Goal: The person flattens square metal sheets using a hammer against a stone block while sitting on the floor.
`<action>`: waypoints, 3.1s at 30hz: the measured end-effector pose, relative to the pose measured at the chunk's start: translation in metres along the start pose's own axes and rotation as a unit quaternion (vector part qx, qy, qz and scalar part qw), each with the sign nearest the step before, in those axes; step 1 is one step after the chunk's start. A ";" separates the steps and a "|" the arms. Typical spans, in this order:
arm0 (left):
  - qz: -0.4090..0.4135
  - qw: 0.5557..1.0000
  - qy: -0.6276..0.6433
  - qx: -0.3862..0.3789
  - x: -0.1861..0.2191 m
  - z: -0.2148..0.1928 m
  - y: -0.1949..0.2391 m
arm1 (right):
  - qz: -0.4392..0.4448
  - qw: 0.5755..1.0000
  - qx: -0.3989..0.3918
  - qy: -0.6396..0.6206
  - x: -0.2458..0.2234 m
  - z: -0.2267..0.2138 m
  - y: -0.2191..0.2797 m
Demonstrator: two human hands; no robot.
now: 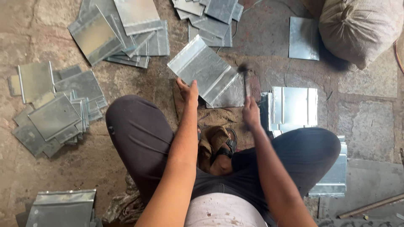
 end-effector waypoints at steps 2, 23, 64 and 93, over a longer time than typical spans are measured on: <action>0.016 1.000 0.008 0.009 0.004 -0.004 -0.002 | -0.020 1.000 -0.017 -0.013 -0.004 -0.013 -0.007; 0.041 0.999 0.005 0.013 0.005 -0.006 0.004 | -0.060 0.998 0.024 -0.005 0.011 -0.005 0.013; -0.048 0.990 0.119 -0.064 -0.006 0.002 0.011 | -0.160 0.985 0.059 -0.018 -0.013 -0.005 0.079; -0.007 0.986 0.149 -0.076 0.005 0.010 0.012 | -0.077 0.996 -0.007 0.042 -0.008 -0.005 0.082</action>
Point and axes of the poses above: each hand's wrist, its own y-axis away from the middle knuckle, its own z-axis out of the palm, x = y × z, the point moved 9 cm from there along -y, towards the middle knuckle, and after that the axes turned 6 degrees about z, right-handed, at the moved point
